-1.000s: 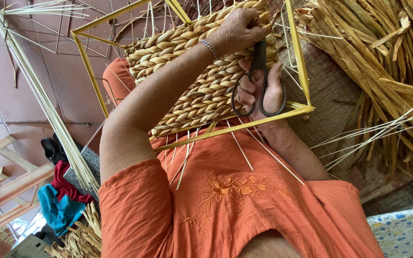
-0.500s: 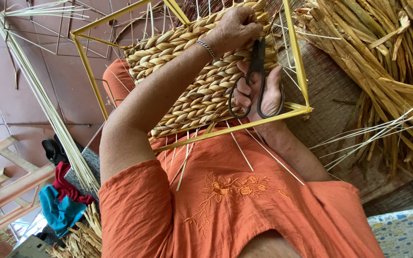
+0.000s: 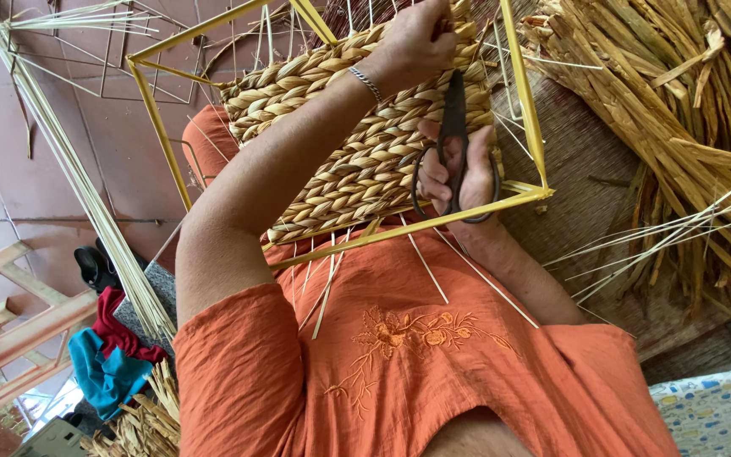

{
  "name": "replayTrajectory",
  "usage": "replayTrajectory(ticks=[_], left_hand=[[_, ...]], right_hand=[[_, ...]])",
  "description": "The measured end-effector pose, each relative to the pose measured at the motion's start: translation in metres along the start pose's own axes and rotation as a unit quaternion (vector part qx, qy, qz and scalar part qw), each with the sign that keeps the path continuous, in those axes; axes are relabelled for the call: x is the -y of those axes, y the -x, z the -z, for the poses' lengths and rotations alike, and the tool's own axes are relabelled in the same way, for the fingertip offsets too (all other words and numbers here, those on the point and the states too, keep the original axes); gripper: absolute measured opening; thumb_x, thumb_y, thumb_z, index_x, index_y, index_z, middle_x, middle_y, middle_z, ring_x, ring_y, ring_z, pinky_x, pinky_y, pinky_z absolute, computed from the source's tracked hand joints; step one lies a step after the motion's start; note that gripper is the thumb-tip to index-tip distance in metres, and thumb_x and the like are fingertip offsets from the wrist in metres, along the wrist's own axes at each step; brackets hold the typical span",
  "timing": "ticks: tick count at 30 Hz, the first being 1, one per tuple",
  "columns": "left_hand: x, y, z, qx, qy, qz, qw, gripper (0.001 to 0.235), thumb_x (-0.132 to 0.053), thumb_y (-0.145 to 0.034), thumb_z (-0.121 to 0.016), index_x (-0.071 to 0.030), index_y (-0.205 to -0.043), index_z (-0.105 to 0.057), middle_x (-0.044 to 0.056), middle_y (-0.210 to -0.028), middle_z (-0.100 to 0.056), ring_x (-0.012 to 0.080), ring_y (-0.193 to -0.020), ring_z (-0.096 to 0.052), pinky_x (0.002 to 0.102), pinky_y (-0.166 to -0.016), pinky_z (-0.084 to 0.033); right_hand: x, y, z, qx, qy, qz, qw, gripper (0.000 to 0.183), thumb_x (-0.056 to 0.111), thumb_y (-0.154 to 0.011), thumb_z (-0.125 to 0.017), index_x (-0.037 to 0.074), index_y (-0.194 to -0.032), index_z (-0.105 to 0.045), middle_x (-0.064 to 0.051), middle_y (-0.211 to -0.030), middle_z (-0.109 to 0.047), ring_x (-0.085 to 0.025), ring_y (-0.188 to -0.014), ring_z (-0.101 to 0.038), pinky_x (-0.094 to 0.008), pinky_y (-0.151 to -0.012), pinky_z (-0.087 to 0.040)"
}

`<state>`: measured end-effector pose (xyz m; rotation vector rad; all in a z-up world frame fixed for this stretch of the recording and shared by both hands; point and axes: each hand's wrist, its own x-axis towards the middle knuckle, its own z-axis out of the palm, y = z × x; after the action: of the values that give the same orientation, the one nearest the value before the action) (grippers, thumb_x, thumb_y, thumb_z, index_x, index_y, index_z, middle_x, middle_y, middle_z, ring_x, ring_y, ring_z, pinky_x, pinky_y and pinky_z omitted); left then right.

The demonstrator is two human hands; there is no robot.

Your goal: The person sits on the floor and uses scissors to trim excess bamboo strips from a woven basket. They then weave a new bamboo strip into the basket's edge by hand, tucking it into the existing weave to secure the structure.

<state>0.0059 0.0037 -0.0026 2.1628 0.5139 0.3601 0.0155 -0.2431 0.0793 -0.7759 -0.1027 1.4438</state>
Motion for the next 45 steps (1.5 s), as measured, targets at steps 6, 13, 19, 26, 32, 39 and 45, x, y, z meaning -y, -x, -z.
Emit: replayTrajectory(ticks=[6,13,19,26,32,39,45], left_hand=[[-0.014,-0.015,-0.032,-0.024,-0.093,-0.013,0.995,0.013,-0.017,-0.086,-0.076,-0.006,-0.084,-0.070,0.014,-0.072,-0.071,0.0288,-0.066,-0.071,0.042,-0.062,-0.057],[-0.023,-0.029,-0.043,-0.060,-0.090,0.032,0.994,0.003,-0.010,-0.076,-0.073,-0.008,-0.074,-0.074,0.012,-0.065,-0.071,0.0252,-0.058,-0.071,0.040,-0.054,-0.057],[-0.014,-0.012,-0.010,-0.036,0.017,-0.014,0.999,0.005,-0.007,-0.081,-0.075,-0.004,-0.077,-0.073,0.010,-0.063,-0.070,0.0185,-0.054,-0.068,0.035,-0.051,-0.055],[-0.020,0.000,-0.006,-0.011,-0.005,-0.035,0.999,0.024,-0.015,-0.088,-0.083,-0.001,-0.076,-0.068,0.010,-0.062,-0.066,0.0179,-0.056,-0.065,0.035,-0.053,-0.053],[-0.024,-0.004,-0.006,-0.025,0.025,-0.041,0.999,0.007,-0.008,-0.086,-0.076,-0.005,-0.081,-0.072,0.006,-0.066,-0.070,0.0143,-0.057,-0.069,0.031,-0.051,-0.054],[-0.035,-0.003,0.001,-0.010,0.010,-0.045,0.999,0.009,-0.011,-0.085,-0.078,-0.005,-0.080,-0.073,0.006,-0.065,-0.068,0.0165,-0.057,-0.067,0.033,-0.052,-0.053],[-0.038,0.001,0.003,-0.004,0.010,-0.047,0.999,0.013,-0.013,-0.087,-0.078,-0.004,-0.082,-0.071,0.007,-0.065,-0.068,0.0173,-0.058,-0.066,0.035,-0.055,-0.053]], right_hand=[[0.008,-0.004,0.008,0.002,-0.052,0.013,0.999,0.101,0.086,-0.096,-0.030,0.004,-0.149,-0.057,0.004,-0.073,-0.040,-0.010,-0.057,-0.037,-0.027,-0.064,-0.035],[0.011,-0.005,0.005,0.001,-0.059,-0.013,0.998,0.104,0.089,-0.086,-0.033,0.006,-0.146,-0.053,0.000,-0.077,-0.045,-0.016,-0.062,-0.044,-0.032,-0.061,-0.037],[0.014,-0.019,0.009,0.005,-0.038,-0.011,0.999,0.105,0.089,-0.088,-0.032,0.003,-0.144,-0.054,0.000,-0.077,-0.044,-0.016,-0.062,-0.044,-0.032,-0.060,-0.039],[0.017,-0.019,0.006,-0.008,-0.033,-0.005,0.999,0.099,0.084,-0.097,-0.027,0.002,-0.144,-0.056,0.002,-0.077,-0.041,-0.012,-0.061,-0.042,-0.029,-0.056,-0.036],[0.009,-0.010,-0.004,-0.018,-0.023,-0.012,0.999,0.099,0.084,-0.093,-0.028,0.003,-0.141,-0.057,0.001,-0.077,-0.043,-0.014,-0.063,-0.044,-0.031,-0.063,-0.041],[0.016,-0.013,-0.006,-0.022,-0.029,-0.033,0.999,0.097,0.083,-0.093,-0.027,0.004,-0.140,-0.057,0.001,-0.076,-0.043,-0.014,-0.062,-0.044,-0.030,-0.060,-0.039],[0.011,-0.016,0.004,0.008,-0.061,-0.012,0.998,0.086,0.076,-0.102,-0.027,0.004,-0.137,-0.058,0.005,-0.071,-0.039,-0.009,-0.055,-0.036,-0.027,-0.058,-0.033]])
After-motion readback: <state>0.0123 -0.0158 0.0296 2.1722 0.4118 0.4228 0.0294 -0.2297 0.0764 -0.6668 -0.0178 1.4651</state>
